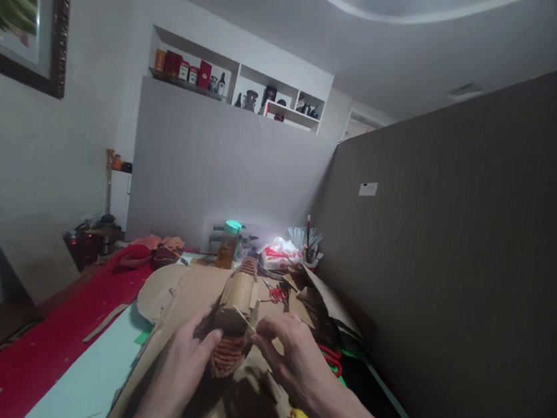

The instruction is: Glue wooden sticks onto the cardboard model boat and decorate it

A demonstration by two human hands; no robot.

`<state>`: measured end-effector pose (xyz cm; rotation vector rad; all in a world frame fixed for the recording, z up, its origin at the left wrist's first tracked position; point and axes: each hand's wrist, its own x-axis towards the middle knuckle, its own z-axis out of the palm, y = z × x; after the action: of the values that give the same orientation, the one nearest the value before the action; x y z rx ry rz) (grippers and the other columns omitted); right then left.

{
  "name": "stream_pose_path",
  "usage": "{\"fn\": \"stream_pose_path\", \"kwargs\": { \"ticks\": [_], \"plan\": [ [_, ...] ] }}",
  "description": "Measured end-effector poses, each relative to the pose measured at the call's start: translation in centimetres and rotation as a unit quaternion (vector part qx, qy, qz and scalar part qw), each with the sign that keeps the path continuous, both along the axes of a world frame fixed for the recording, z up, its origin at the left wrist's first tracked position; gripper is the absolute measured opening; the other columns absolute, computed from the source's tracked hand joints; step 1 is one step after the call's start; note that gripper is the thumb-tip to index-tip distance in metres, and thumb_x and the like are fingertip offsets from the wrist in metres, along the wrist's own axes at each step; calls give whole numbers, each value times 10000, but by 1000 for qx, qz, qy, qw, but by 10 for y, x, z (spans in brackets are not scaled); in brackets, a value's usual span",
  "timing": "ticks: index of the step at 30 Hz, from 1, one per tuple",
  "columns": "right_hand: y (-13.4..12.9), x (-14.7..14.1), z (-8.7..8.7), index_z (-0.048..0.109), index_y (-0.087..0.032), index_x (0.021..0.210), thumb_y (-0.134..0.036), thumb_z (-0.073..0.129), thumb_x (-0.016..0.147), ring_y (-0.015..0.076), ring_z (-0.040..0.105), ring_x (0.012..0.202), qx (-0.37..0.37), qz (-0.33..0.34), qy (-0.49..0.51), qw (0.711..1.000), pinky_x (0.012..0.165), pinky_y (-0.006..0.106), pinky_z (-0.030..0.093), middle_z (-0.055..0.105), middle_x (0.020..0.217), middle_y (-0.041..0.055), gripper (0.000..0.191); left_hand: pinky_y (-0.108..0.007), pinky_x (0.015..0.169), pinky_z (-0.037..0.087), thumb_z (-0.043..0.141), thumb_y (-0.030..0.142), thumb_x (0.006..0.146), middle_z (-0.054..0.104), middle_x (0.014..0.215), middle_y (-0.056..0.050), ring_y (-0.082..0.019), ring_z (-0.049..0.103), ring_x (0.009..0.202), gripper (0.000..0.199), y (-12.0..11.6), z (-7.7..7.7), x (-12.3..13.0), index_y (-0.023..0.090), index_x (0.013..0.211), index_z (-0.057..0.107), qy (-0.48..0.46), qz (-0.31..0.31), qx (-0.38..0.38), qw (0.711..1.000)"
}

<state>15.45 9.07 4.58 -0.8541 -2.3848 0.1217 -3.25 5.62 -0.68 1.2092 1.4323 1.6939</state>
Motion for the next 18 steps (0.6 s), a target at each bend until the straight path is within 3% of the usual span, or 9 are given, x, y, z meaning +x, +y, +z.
{"fn": "stream_pose_path", "kwargs": {
  "ticks": [9,14,18],
  "plan": [
    [6,-25,1,653,-178,806,-201,619,960,165,602,747,-23,31,40,998,742,283,425,681,771,7,159,-522,1010,485,694,132,851,759,1046,-70,-254,708,1014,218,-4,8,-33,140,1068,670,-60,4,-14,998],
    [8,-36,-2,678,-177,827,-213,636,953,184,597,765,-45,29,61,997,762,309,423,687,783,16,137,-521,1006,489,719,199,860,747,1070,-64,-256,696,1031,192,-1,10,-42,158,1042,674,-71,5,-11,997],
    [8,-39,-3,681,-182,855,-216,618,967,192,600,793,-54,19,80,995,770,319,423,697,826,25,134,-532,1026,466,691,142,844,756,1036,-66,-262,700,1036,223,2,8,-49,148,1065,659,-76,-13,-25,997]
  ]
}}
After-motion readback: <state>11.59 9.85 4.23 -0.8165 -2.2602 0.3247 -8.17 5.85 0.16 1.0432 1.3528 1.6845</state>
